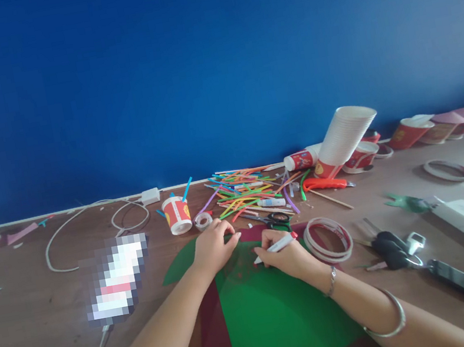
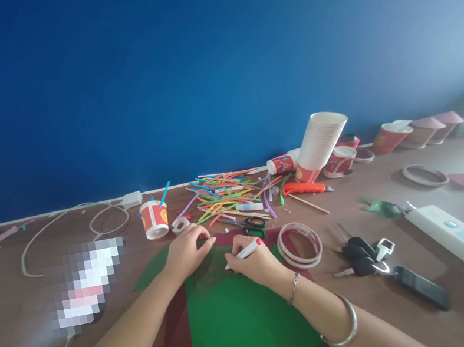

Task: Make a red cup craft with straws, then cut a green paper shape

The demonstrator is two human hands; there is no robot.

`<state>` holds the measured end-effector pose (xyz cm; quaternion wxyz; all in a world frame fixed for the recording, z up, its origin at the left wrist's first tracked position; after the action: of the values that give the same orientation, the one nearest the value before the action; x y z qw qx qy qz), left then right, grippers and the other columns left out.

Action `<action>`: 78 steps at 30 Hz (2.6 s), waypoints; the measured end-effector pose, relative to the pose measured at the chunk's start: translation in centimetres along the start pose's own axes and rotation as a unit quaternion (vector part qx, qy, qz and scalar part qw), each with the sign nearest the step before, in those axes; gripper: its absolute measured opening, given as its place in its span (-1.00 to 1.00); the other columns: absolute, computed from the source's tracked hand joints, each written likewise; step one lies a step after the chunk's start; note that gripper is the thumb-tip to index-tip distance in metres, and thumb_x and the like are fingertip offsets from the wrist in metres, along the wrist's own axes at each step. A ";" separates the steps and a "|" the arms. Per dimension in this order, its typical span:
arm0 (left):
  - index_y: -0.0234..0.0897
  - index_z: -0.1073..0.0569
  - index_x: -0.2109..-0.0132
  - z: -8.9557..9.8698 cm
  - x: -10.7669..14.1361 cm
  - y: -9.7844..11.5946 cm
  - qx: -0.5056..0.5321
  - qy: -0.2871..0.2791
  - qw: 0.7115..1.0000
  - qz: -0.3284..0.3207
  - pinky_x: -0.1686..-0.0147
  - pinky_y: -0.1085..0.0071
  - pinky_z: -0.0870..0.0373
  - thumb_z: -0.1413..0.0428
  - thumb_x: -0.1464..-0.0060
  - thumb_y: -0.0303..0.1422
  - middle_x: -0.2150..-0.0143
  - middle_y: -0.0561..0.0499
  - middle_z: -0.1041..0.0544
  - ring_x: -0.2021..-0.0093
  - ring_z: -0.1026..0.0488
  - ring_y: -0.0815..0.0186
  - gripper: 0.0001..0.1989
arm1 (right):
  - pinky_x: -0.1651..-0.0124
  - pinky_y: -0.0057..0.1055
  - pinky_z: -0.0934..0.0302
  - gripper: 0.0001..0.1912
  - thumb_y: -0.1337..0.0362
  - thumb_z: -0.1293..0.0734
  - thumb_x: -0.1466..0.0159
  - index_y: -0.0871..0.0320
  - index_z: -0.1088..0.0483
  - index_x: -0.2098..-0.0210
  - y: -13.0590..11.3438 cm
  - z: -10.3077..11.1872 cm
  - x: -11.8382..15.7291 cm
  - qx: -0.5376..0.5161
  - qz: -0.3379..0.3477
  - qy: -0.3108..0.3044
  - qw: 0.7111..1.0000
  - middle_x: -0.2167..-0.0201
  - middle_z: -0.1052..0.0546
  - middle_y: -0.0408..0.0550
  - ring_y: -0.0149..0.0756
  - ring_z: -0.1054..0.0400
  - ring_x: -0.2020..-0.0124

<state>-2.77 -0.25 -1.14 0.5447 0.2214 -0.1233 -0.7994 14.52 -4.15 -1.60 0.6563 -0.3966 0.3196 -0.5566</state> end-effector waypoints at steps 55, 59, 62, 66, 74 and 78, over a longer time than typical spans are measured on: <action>-0.20 -0.34 0.39 0.0 0.0 -0.7 0.020 -0.008 0.999 0.036 0.38 0.48 -0.18 -0.12 0.07 -0.08 0.37 0.11 -0.42 0.39 -0.36 0.37 -0.72 | 0.68 -0.61 0.05 -0.77 0.30 -0.27 -0.06 0.13 -0.12 0.64 1.1 2.0 -0.5 -0.024 -0.002 -0.058 0.998 0.80 -0.29 -0.28 -0.52 -0.14 0.74; -0.20 -0.34 0.39 0.0 0.0 -0.7 0.021 -0.006 0.999 0.036 0.38 0.48 -0.18 -0.13 0.08 -0.09 0.37 0.11 -0.42 0.38 -0.37 0.37 -0.72 | 0.68 -0.61 0.04 -0.77 0.32 -0.27 -0.05 0.13 -0.11 0.64 1.0 2.0 -0.5 -0.027 -0.007 -0.067 0.997 0.80 -0.26 -0.29 -0.51 -0.15 0.74; -0.20 -0.35 0.39 0.1 0.0 -0.6 0.023 -0.006 0.999 0.037 0.38 0.48 -0.19 -0.12 0.07 -0.09 0.37 0.11 -0.43 0.38 -0.37 0.37 -0.73 | 0.68 -0.61 0.05 -0.78 0.32 -0.27 -0.04 0.13 -0.11 0.64 1.1 1.9 -0.5 -0.030 -0.007 -0.069 0.997 0.80 -0.27 -0.29 -0.51 -0.16 0.74; -0.20 -0.35 0.40 0.3 0.0 -0.5 0.030 -0.008 0.999 0.036 0.38 0.47 -0.19 -0.12 0.08 -0.09 0.37 0.11 -0.43 0.37 -0.37 0.37 -0.73 | 0.68 -0.61 0.03 -0.77 0.31 -0.27 -0.04 0.13 -0.11 0.65 1.1 1.8 -0.5 -0.030 -0.005 -0.068 0.997 0.80 -0.27 -0.28 -0.50 -0.17 0.73; -0.20 -0.36 0.40 0.2 0.0 -0.4 0.027 -0.002 0.999 0.042 0.39 0.48 -0.18 -0.14 0.09 -0.11 0.38 0.11 -0.43 0.38 -0.37 0.37 -0.74 | 0.68 -0.61 0.07 -0.78 0.28 -0.27 -0.06 0.14 -0.14 0.63 0.9 1.8 -0.5 -0.017 -0.004 -0.055 0.998 0.78 -0.31 -0.26 -0.53 -0.09 0.73; -0.20 -0.35 0.40 0.1 0.0 -0.5 0.025 0.001 0.999 0.034 0.39 0.48 -0.17 -0.13 0.07 -0.10 0.38 0.11 -0.43 0.38 -0.37 0.37 -0.74 | 0.68 -0.60 0.08 -0.77 0.27 -0.28 -0.06 0.14 -0.15 0.63 1.1 1.6 -0.5 -0.016 -0.010 -0.037 0.999 0.77 -0.33 -0.25 -0.52 -0.11 0.73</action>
<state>-3.27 -0.07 -1.27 0.5661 0.2311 -0.1505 -0.7769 16.37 -3.28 -1.79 0.6558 -0.4302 0.3005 -0.5427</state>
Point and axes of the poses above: each hand's wrist, its own x-axis away from the middle knuckle, its own z-axis out of the back of the hand, y = z × x, the point moved 2 cm from there along -x, towards the middle knuckle
